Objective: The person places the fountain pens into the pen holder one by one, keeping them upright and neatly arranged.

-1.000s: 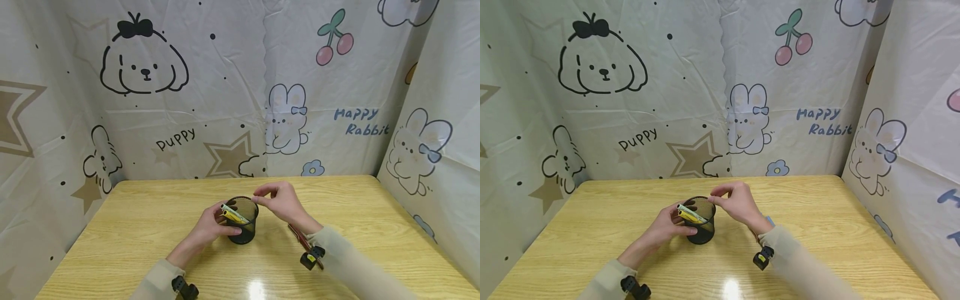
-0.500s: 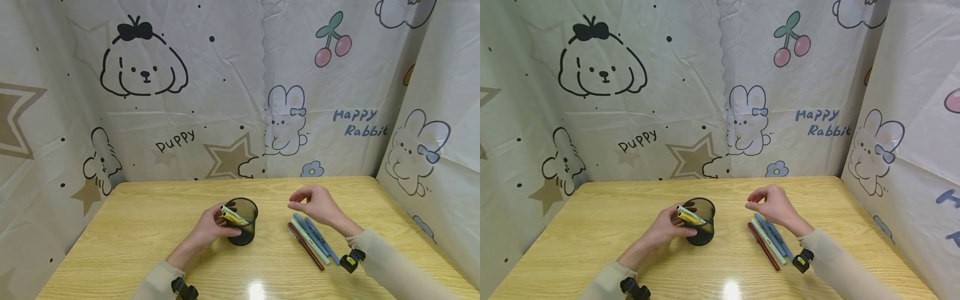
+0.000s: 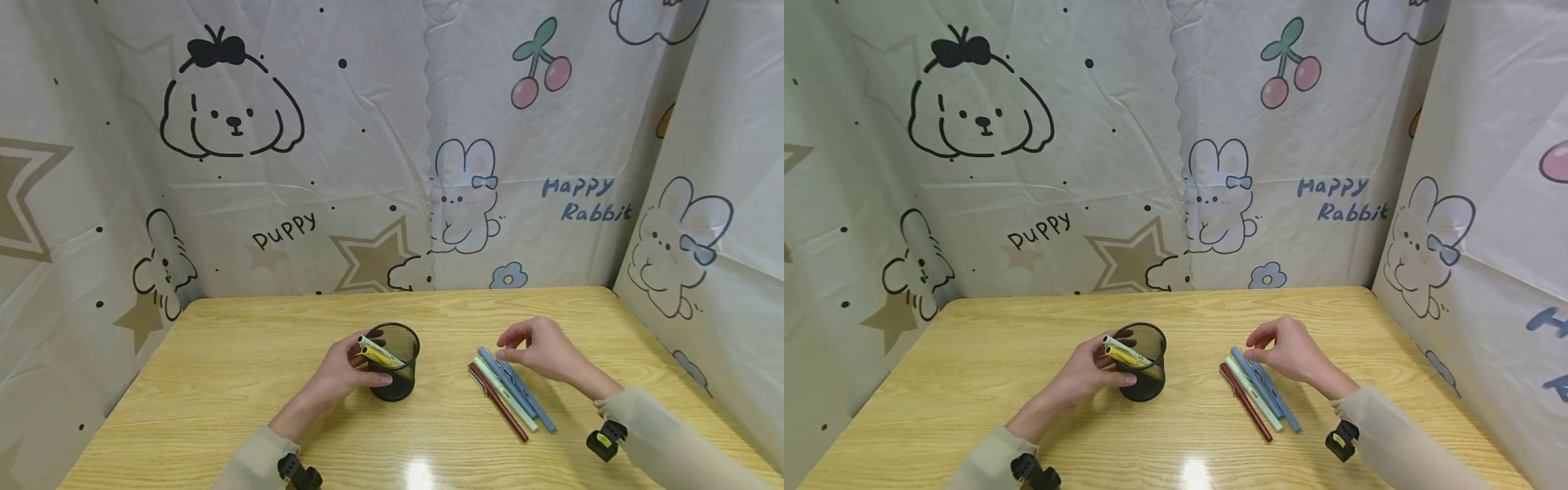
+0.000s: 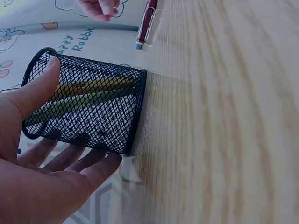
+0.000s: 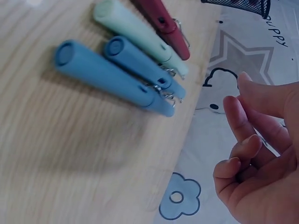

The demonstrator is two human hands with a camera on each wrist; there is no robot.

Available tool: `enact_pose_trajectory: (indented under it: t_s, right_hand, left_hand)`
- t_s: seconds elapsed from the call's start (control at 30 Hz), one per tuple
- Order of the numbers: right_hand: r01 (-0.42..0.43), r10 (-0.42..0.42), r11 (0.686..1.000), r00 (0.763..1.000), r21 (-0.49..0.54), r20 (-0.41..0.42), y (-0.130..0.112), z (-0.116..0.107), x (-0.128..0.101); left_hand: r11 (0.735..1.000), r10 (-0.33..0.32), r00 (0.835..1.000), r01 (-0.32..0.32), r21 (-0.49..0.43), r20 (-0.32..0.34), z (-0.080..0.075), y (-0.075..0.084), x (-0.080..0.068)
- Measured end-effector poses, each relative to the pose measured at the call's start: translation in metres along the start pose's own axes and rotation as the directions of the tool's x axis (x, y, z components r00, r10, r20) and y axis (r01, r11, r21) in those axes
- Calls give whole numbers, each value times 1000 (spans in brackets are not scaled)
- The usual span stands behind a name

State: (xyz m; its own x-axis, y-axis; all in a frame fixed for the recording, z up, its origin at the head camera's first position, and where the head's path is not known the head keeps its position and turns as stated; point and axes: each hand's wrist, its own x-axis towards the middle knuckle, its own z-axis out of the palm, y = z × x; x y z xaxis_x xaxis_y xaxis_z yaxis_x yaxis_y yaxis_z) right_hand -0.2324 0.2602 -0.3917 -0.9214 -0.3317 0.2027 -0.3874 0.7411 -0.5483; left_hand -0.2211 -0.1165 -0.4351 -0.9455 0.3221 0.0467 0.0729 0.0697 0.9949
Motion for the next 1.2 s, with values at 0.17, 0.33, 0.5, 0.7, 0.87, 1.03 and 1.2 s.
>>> enact_pose_trajectory:
  t_s: [0.17, 0.33, 0.5, 0.7, 0.87, 1.03, 1.2]
  right_hand:
    - [-18, 19, 1000, 1000, -4, 24, 9, -1, -6]
    - [-15, 15, 1000, 998, 2, 55, 16, 0, -11]
    - [-18, 17, 1000, 997, 8, 70, 19, -1, -17]
    - [-33, 29, 999, 993, 37, 112, 24, -2, -22]
    - [-25, 14, 998, 984, 59, 175, 30, -6, -25]
    - [-44, 31, 997, 977, 57, 212, 37, -7, -31]
    - [-46, 35, 998, 975, 47, 218, 41, -7, -33]
  left_hand:
    - [1000, 5, 1000, -5, 4, 3, 0, -1, 1]
    - [1000, 3, 1000, -3, 3, 1, -1, -1, 1]
    - [1000, 1, 1000, -1, 1, 6, -1, -1, 2]
    - [1000, -9, 1000, 9, 1, 11, -2, -1, 2]
    - [1000, -9, 1000, 9, -2, 12, -1, 0, 2]
    - [1000, -3, 1000, 2, 11, 16, -1, 1, 0]
    - [1000, -15, 1000, 15, 12, 7, -1, 1, 0]
